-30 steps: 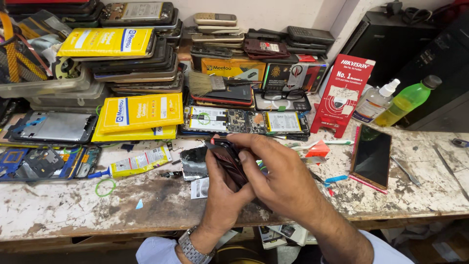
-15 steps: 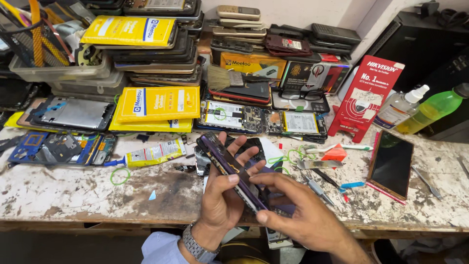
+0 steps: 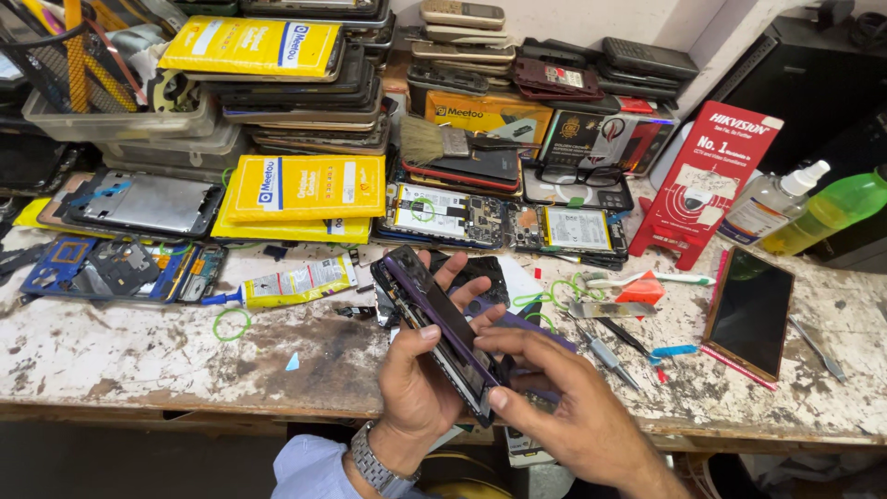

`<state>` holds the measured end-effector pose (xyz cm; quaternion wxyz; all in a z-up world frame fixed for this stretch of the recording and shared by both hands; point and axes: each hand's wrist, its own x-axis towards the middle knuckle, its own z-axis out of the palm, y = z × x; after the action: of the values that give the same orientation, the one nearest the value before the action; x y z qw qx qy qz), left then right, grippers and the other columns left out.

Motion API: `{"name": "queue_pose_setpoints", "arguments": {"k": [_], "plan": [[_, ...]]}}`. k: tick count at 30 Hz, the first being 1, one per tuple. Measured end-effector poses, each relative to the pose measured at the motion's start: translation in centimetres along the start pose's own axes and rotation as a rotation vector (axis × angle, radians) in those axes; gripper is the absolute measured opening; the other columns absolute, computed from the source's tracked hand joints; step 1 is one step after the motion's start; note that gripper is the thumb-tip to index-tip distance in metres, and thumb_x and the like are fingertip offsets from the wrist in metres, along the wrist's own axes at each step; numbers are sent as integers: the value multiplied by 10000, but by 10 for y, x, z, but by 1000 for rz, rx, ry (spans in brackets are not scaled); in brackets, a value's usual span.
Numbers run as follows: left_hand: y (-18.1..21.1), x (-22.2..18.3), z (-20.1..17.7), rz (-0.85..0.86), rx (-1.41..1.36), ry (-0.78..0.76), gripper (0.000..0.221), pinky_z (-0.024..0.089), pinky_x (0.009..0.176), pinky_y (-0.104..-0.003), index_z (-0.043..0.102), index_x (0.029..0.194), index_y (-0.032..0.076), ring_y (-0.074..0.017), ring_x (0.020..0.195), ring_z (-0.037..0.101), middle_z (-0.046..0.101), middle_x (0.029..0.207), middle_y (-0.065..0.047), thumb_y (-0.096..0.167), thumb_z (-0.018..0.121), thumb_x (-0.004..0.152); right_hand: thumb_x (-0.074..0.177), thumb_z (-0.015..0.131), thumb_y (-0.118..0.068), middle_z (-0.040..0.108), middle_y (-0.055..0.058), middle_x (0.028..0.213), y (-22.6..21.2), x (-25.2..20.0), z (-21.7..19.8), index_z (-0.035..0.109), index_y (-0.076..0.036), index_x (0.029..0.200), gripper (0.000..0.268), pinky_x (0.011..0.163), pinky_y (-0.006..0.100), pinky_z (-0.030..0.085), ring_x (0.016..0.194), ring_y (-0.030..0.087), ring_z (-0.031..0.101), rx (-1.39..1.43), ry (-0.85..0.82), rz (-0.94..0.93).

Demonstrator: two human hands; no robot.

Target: The person removes a protective film from a smartphone screen and then uses a metal prying tool to separate the back cover from the phone's chassis. The person works on a cluttered workbench filled with electronic components and tools.

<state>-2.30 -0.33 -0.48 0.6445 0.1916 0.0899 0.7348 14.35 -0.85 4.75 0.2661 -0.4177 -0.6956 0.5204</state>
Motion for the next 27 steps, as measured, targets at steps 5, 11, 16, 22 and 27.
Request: {"name": "queue_pose_setpoints", "arguments": {"k": [5,11,16,22,27], "plan": [[2,-5,1,43,-17,-43,883,463,1116,-548,215,1611,106,-341,1344,501,386,1571,-207,274,590,830,862,752,-221,631,76,1330,2,-5,8,673,-71,1299,468,972,375,560,1266,226,607,-192,16,-28],[5,-7,3,72,12,-42,893,484,1100,-548,205,1614,92,-345,1324,516,388,1571,-232,301,588,835,853,764,-232,618,89,1371,7,-7,9,683,-72,1277,460,989,368,536,1268,241,593,-292,32,-137],[5,-6,3,84,-40,-40,891,483,1101,-550,203,1621,87,-350,1324,519,392,1557,-241,322,596,857,844,782,-241,662,101,1363,9,-7,10,662,-66,1303,506,1026,377,520,1268,243,604,-338,47,-177],[8,-6,4,59,27,-55,932,465,1133,-533,163,1630,123,-320,1358,481,365,1580,-198,250,625,830,800,790,-260,599,108,1405,11,-7,14,644,-80,1306,556,982,399,546,1275,260,589,-252,119,-65],[10,-6,4,33,26,-69,944,463,1127,-520,155,1636,130,-319,1348,487,352,1582,-187,197,633,824,801,821,-340,615,152,1430,8,-10,21,652,-85,1299,585,1066,446,456,1348,328,589,-539,169,-246]]}}
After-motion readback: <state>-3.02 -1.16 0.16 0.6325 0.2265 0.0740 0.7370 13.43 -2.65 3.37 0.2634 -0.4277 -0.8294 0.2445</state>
